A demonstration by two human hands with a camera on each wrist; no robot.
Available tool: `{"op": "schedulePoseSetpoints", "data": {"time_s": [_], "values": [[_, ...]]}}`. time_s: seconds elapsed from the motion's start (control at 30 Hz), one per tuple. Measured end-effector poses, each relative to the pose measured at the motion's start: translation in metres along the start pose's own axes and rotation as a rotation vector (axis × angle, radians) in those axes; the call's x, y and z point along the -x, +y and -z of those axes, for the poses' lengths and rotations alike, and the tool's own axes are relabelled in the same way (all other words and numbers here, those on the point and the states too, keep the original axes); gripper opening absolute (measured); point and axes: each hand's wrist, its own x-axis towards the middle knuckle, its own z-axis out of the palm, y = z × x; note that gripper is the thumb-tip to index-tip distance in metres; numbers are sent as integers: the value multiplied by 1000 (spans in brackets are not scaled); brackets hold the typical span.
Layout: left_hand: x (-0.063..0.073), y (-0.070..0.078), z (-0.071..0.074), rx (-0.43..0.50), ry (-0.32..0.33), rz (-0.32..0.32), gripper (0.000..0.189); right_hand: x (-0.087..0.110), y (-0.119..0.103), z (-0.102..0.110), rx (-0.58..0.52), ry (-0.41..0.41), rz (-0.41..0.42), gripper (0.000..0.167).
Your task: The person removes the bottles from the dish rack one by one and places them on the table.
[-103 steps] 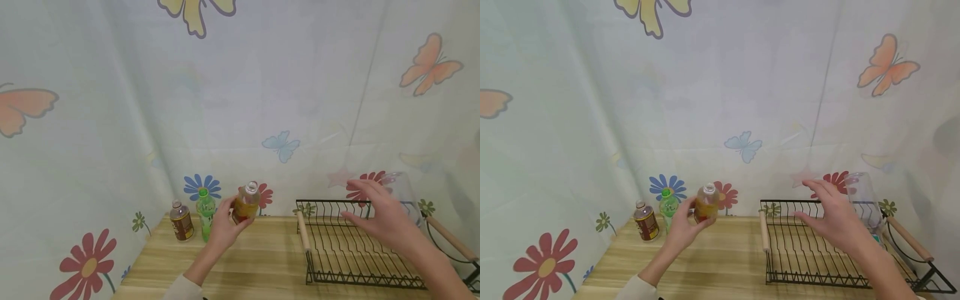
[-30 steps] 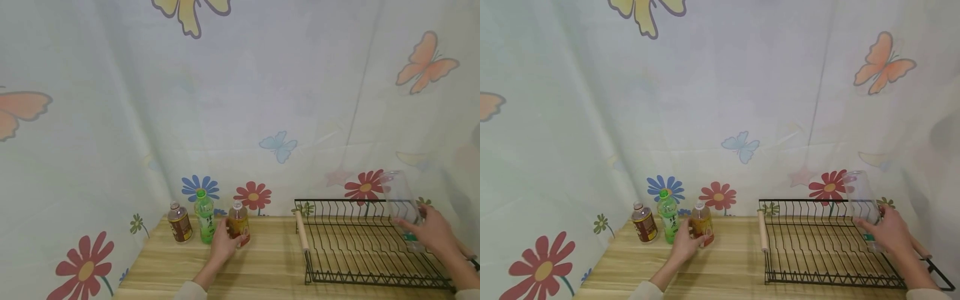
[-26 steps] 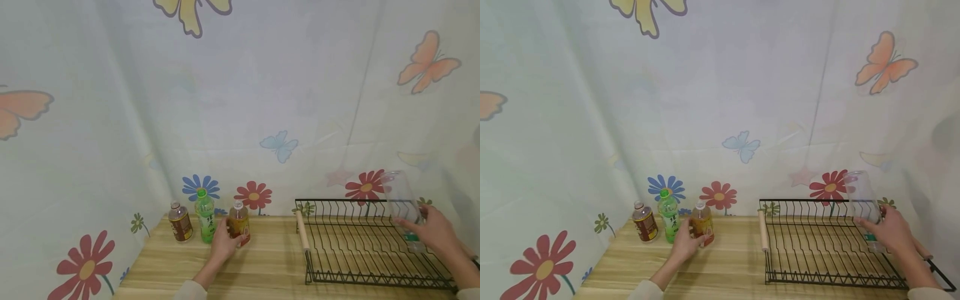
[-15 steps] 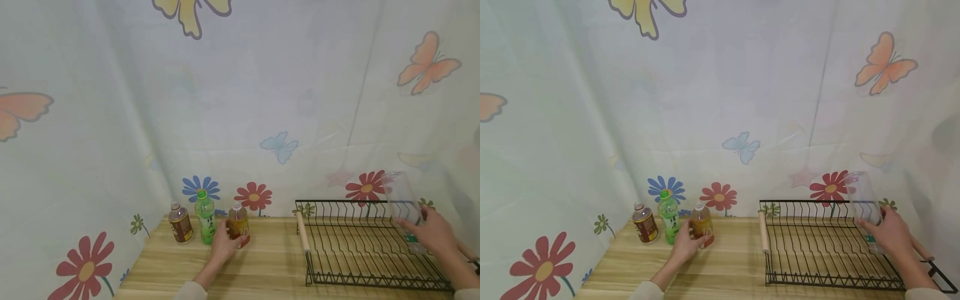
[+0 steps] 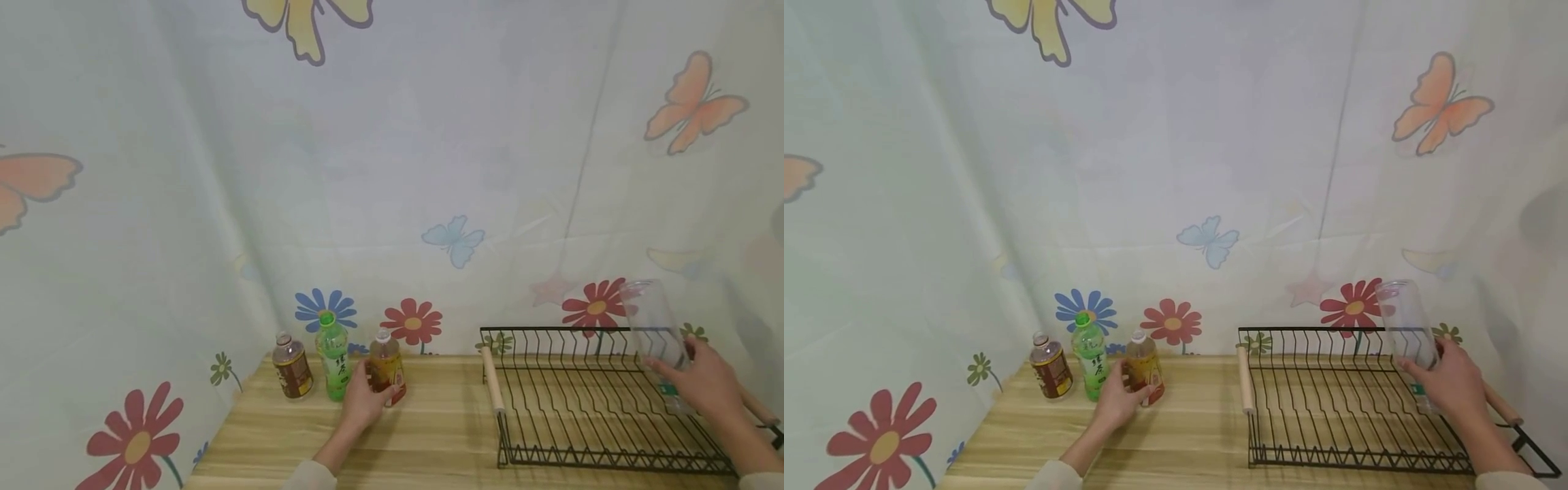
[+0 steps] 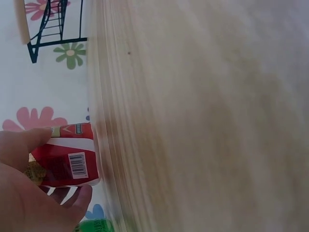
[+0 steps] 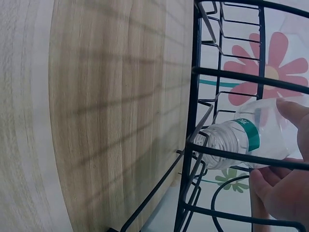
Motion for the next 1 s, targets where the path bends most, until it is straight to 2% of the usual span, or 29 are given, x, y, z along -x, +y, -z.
{"op": "schedulePoseSetpoints", "data": {"time_s": [0.2,0.47,0.7,1.0], "values": [[-1,-3,2,-28,0,16,76,-4,7,-2,-24,-8,80,101],[-3,-4,2,-43,-7,3,76,-7,13,-6,2,-17,167,98],[-2,-1,1,-41,-11,1,75,-7,15,-7,20,-45,109,102],[-1,1,3,-33,-15,15,76,-7,14,-7,-30,-57,47,103]]}}
